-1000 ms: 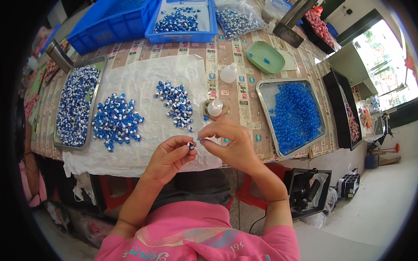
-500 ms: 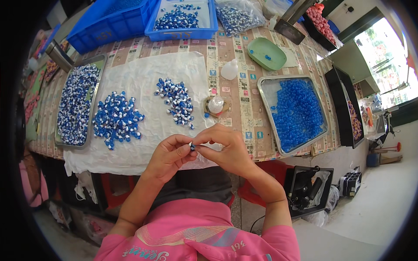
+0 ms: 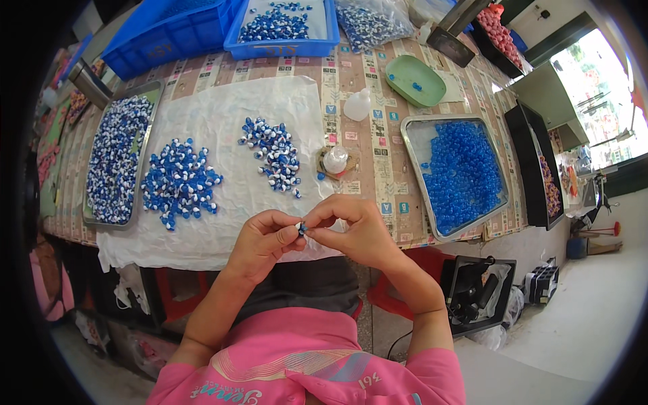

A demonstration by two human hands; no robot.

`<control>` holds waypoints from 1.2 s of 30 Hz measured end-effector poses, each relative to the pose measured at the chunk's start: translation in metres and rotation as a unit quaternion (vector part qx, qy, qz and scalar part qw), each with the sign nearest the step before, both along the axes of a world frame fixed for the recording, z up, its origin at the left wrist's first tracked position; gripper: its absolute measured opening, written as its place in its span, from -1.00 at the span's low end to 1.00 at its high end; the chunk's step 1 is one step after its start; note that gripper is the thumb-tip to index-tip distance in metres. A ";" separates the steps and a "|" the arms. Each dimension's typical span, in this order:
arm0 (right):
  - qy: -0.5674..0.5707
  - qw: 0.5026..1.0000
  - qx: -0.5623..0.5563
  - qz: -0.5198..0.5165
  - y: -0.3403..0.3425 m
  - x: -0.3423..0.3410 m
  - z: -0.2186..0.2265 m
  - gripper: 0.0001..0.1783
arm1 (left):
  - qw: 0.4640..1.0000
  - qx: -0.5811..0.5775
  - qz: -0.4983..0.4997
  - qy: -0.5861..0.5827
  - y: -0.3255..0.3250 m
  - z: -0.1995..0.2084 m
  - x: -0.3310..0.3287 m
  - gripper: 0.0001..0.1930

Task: Manually assembling small blue and white plastic components, occasionally using a small bottle of adhesive.

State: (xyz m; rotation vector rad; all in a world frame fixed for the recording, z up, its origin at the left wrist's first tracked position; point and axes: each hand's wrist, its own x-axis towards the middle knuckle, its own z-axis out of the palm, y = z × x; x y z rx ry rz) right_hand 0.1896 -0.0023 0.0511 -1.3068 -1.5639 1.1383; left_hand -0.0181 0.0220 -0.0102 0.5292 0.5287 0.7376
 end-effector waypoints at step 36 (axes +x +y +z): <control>-0.123 0.991 0.049 0.021 0.000 0.004 0.014 -0.77 | 0.997 0.000 -0.041 0.070 0.010 0.003 0.010 -0.87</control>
